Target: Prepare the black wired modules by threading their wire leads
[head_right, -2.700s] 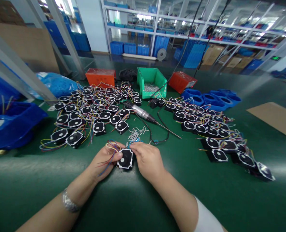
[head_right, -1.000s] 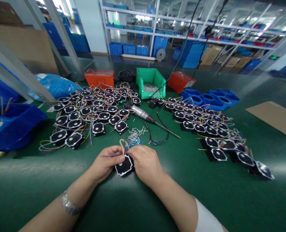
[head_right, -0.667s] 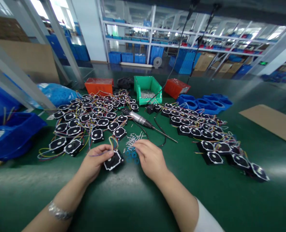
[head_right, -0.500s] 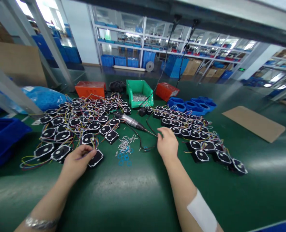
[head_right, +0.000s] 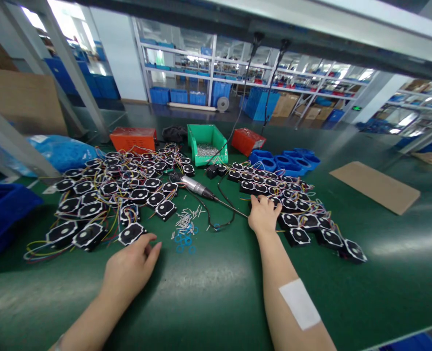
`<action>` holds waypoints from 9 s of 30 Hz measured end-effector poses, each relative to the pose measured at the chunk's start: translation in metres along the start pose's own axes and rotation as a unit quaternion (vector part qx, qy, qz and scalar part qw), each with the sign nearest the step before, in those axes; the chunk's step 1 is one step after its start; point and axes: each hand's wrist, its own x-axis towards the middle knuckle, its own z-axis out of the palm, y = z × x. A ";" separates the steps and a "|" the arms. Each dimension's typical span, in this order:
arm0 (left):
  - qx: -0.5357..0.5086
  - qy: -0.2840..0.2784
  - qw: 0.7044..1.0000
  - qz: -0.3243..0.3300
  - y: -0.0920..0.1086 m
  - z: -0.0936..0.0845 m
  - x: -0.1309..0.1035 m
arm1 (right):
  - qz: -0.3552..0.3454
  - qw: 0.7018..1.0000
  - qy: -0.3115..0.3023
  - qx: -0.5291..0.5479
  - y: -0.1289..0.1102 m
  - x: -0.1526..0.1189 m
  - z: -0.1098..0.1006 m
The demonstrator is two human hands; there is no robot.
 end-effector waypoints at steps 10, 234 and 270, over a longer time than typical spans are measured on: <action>-0.222 -0.008 0.974 -0.041 -0.001 0.005 0.006 | -0.010 0.994 0.082 0.068 -0.012 -0.009 -0.033; -0.705 -0.223 0.641 -0.205 0.007 0.009 0.006 | -0.107 0.740 -0.137 0.650 -0.103 -0.093 -0.058; -0.718 -0.235 0.636 -0.159 0.009 0.011 0.006 | 0.082 0.500 -0.257 0.823 -0.111 -0.089 -0.060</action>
